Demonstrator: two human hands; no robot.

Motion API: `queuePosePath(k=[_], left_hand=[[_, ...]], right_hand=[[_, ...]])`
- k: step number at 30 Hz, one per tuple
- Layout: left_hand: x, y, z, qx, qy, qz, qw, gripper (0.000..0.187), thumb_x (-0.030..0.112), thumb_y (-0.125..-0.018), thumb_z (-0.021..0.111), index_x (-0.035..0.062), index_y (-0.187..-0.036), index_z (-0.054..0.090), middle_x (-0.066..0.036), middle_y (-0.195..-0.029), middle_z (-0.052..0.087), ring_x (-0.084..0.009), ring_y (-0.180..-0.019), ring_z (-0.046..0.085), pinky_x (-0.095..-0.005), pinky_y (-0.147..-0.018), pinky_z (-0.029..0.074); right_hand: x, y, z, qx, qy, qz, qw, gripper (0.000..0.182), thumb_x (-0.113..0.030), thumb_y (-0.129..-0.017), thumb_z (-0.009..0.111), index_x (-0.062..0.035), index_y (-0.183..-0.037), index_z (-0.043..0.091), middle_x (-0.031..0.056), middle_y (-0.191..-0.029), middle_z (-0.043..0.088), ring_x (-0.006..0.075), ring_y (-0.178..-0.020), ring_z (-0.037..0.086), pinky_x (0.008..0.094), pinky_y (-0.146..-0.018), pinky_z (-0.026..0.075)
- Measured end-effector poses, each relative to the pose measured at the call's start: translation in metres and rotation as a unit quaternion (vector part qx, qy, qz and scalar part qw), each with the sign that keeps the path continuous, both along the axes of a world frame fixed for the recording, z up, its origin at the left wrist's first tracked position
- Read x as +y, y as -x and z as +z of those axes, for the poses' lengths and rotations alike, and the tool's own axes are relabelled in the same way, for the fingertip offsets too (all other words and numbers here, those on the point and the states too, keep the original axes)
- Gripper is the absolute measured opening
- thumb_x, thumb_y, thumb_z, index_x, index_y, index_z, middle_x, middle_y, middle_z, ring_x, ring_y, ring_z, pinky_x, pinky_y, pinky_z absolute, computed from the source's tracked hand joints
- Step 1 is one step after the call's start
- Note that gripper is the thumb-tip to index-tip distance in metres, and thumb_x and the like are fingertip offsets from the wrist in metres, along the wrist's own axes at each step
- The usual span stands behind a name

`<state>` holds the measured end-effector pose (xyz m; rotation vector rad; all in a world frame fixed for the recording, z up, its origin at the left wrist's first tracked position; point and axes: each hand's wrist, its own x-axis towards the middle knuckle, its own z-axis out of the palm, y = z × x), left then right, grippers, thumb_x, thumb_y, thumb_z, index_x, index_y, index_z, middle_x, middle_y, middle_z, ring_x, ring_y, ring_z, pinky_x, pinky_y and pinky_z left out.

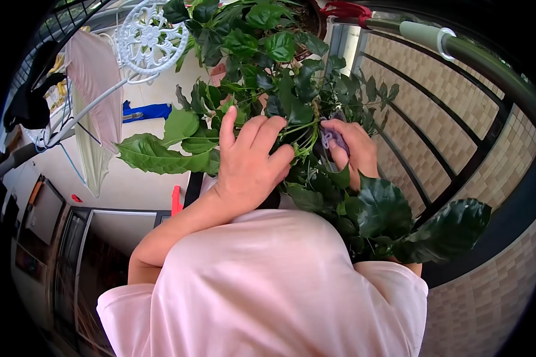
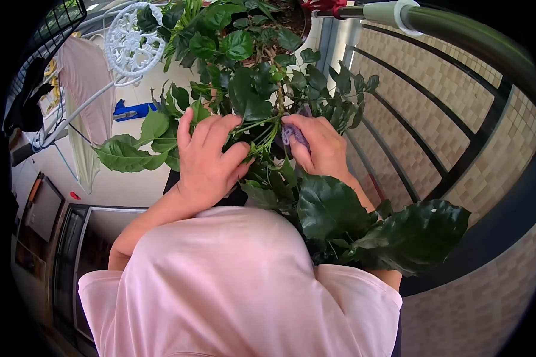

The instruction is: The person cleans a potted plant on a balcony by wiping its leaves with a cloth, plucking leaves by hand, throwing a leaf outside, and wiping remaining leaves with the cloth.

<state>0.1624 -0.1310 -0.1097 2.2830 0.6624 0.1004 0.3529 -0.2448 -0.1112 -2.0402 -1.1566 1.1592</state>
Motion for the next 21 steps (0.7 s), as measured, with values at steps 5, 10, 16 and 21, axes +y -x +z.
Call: queuePosePath(k=[5, 10, 16, 21], left_hand=[[0.005, -0.008, 0.003, 0.000, -0.017, 0.004, 1.000, 0.030, 0.018, -0.058, 0.077, 0.0130, -0.079, 0.057, -0.008, -0.115, 0.051, -0.0288, -0.105, 0.050, -0.0582, -0.101, 0.022], [0.007, -0.007, 0.005, 0.003, -0.013, -0.007, 1.000, 0.028, 0.018, -0.059, 0.075, 0.0125, -0.080, 0.057, -0.009, -0.114, 0.052, -0.0279, -0.104, 0.050, -0.0597, -0.101, 0.021], [0.006, -0.004, 0.004, 0.004, -0.034, -0.042, 0.999, 0.018, 0.017, -0.066, 0.066, 0.0117, -0.079, 0.056, -0.009, -0.108, 0.054, -0.0245, -0.104, 0.051, -0.0602, -0.102, 0.022], [0.001, 0.001, 0.001, -0.002, -0.058, -0.057, 0.997, 0.008, 0.016, -0.072, 0.059, 0.0121, -0.078, 0.056, -0.010, -0.106, 0.054, -0.0235, -0.100, 0.053, -0.0582, -0.103, 0.024]], right_hand=[[0.002, 0.001, -0.001, 0.084, -0.070, -0.049, 0.993, 0.036, 0.008, -0.069, 0.060, -0.0059, -0.103, 0.060, 0.0110, -0.097, 0.063, 0.0261, -0.084, 0.060, 0.0301, -0.075, 0.049], [0.011, -0.006, -0.003, 0.070, -0.077, 0.024, 0.994, 0.038, 0.005, -0.066, 0.064, -0.0064, -0.102, 0.058, 0.0116, -0.099, 0.064, 0.0276, -0.084, 0.061, 0.0318, -0.075, 0.050], [-0.004, -0.015, 0.005, 0.030, 0.014, -0.132, 0.991, 0.020, -0.004, -0.081, 0.058, -0.0029, -0.101, 0.060, 0.0103, -0.092, 0.062, 0.0170, -0.082, 0.060, 0.0281, -0.075, 0.047], [0.027, -0.060, 0.016, 0.070, -0.135, -0.312, 0.938, 0.023, -0.010, -0.092, 0.050, 0.0040, -0.111, 0.053, 0.0080, -0.100, 0.060, 0.0135, -0.092, 0.056, 0.0261, -0.084, 0.044]])
